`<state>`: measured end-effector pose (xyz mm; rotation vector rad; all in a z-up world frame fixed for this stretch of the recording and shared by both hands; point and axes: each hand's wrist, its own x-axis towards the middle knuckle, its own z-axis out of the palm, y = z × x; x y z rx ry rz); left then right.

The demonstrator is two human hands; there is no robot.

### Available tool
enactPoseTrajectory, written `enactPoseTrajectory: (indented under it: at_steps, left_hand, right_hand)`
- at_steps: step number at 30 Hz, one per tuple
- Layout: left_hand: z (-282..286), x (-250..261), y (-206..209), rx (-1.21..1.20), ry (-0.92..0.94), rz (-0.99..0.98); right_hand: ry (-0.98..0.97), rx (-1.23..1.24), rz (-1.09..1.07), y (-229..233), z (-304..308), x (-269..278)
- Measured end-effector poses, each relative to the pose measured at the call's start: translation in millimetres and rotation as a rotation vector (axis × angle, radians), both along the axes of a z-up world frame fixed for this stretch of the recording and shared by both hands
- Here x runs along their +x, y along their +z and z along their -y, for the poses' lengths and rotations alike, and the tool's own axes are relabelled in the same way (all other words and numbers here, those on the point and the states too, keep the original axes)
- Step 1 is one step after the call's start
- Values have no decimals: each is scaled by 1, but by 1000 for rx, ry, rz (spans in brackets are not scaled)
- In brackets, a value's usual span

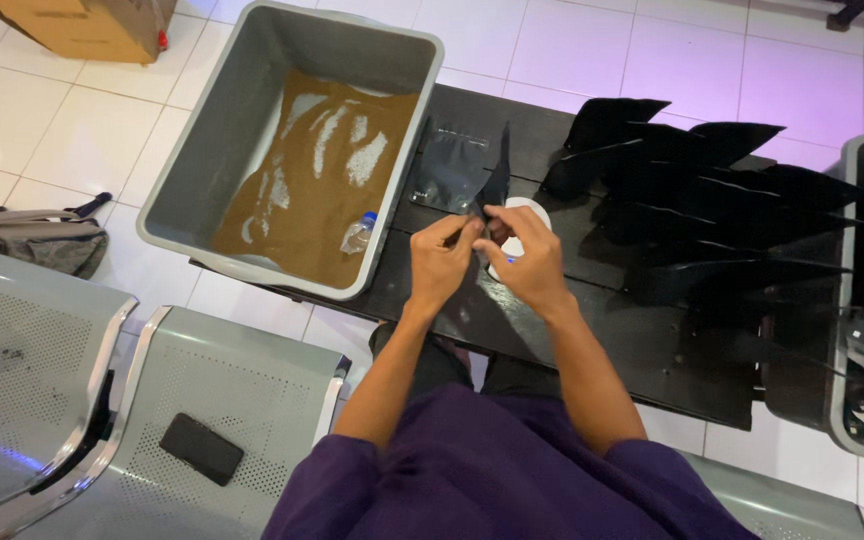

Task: The person scoops a brown granular substance from a large bin into black pouches using a small scoop. They place each pouch on a digital scale to check the weight, then remove it and repeat the process with another pouch.

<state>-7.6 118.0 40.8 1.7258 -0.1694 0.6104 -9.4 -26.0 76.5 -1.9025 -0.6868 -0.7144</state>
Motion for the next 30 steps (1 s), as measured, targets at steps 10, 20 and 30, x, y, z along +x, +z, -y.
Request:
enactPoseTrajectory:
  at_steps: [10,20,30]
  left_hand:
    - [8,-6,-28,347,84,192]
    - [28,5,-2,218,196,108]
    - [43,20,-18,614,142,268]
  right_hand:
    - [-229,-170,175,-46,25,10]
    - [-271,-422,243,-38,28,8]
    - [274,452,-592,-79,33,-8]
